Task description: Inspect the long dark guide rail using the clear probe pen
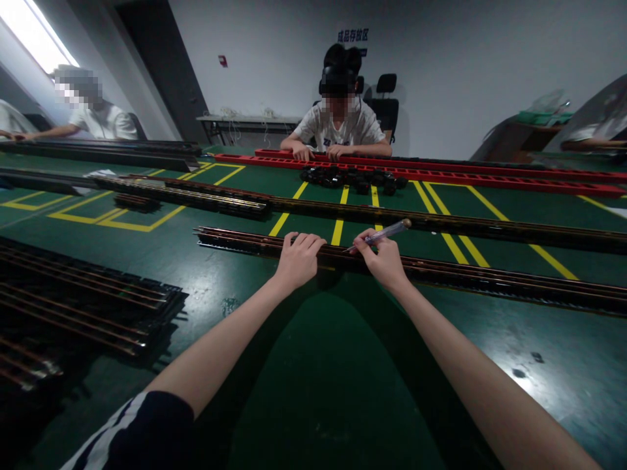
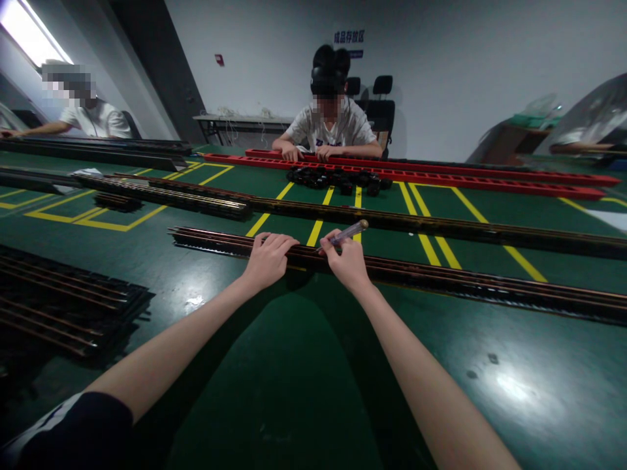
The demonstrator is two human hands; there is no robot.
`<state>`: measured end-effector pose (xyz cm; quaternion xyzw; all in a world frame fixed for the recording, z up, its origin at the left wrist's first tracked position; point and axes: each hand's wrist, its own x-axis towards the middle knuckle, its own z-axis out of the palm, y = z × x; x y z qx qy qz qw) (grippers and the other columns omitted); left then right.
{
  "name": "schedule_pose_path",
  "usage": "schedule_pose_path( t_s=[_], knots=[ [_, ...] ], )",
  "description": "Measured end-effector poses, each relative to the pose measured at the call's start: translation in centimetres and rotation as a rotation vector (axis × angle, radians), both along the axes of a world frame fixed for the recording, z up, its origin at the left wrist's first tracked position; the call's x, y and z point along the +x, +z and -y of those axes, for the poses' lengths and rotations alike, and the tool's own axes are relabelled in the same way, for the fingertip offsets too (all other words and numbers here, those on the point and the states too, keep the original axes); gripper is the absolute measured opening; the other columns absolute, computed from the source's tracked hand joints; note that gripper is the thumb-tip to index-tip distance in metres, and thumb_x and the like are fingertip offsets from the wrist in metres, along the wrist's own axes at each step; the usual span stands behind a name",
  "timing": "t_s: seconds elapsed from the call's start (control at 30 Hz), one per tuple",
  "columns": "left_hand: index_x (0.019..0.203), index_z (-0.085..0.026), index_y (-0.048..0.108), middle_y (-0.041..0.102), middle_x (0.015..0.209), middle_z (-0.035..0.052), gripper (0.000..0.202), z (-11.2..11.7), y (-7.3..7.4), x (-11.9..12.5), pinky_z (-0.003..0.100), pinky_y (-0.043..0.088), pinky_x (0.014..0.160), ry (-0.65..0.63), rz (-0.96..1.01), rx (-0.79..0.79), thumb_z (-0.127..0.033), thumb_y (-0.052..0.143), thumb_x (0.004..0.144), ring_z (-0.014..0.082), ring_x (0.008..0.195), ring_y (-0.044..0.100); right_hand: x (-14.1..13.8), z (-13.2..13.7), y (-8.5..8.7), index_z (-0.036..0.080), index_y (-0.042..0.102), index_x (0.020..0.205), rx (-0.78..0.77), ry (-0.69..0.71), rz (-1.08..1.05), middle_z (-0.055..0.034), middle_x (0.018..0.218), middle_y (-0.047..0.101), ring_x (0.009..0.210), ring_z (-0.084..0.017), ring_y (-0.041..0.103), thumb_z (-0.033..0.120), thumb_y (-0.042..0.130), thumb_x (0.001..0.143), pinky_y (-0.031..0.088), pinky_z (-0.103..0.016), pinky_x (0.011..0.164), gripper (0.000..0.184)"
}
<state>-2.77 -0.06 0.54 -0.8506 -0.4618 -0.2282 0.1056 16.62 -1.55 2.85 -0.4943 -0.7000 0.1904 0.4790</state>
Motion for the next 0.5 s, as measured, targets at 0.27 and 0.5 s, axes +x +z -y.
schedule_pose_path(
  t_s=[0.27,0.5],
  knots=[
    [0.111,-0.02,0.062,0.065,0.116,0.0063,0.041,0.08,0.12,0.05,0.044,0.029,0.101,0.022,0.016,0.017,-0.006,0.038,0.081,0.0223,0.11,0.055,-0.05,-0.07,-0.01,0.021,0.055,0.071,0.012,-0.003,0.005,-0.004,0.065,0.069,0.07,-0.021,0.067,0.035,0.05,0.084,0.049,-0.034,0.071,0.019],
    [0.114,-0.017,0.059,0.063,0.12,0.0071,0.043,-0.32,-0.1,-0.39,0.039,0.034,0.099,-0.048,0.029,-0.037,-0.005,0.033,0.081,0.02,0.114,0.053,0.06,-0.12,-0.11,0.021,0.056,0.071,0.015,-0.015,-0.019,-0.0038,0.064,0.069,0.069,-0.021,0.067,0.037,0.05,0.084,0.049,-0.034,0.07,0.022]
  ],
)
